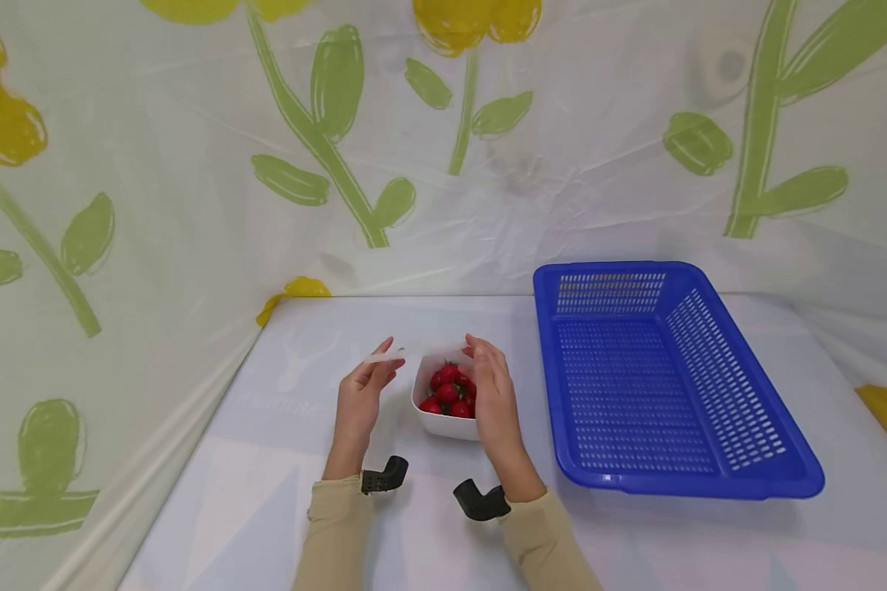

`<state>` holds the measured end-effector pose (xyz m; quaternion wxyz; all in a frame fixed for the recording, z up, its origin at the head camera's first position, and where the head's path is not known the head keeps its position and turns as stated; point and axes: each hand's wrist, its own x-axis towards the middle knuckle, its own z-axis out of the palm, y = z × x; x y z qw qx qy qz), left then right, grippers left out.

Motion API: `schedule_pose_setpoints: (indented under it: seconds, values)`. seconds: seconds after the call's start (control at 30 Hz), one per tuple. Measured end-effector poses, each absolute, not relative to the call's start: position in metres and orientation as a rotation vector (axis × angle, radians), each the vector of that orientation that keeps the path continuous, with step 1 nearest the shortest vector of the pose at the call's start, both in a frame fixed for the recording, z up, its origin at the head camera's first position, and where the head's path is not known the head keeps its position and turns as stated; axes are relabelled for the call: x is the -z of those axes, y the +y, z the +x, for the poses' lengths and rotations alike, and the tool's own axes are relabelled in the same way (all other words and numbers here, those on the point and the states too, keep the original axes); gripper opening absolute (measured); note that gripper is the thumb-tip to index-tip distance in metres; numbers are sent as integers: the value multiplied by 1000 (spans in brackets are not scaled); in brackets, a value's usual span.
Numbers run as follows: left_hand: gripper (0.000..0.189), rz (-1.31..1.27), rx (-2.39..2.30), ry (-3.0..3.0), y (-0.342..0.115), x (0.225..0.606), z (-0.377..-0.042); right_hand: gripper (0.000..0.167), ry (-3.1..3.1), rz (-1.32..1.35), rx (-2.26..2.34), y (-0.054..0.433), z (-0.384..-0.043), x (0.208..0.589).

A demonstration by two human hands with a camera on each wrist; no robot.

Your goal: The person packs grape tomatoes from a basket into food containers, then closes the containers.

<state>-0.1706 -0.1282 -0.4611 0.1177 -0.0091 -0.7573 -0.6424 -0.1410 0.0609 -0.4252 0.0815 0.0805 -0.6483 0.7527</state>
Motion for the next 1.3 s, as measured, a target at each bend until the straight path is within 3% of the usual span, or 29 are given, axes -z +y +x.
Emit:
schedule_pose_setpoints:
  seconds: [0.4,0.67,0.9,1.3]
  values:
    - [41,-264,1989,-2296,-99,459,-165,46,-2120,66,-1873,72,-140,437]
    - [45,-370,2052,-2213,-93,451,-155,38,-2143,-11,-1871,69,-145,450]
    - [46,-478,2130,-2172,-95,458,-156,41,-2194,-49,-1903,67,-146,461]
    - [53,-400,2139,-2230,-85,460,-161,50,-2167,-43,-1818,62,-145,474]
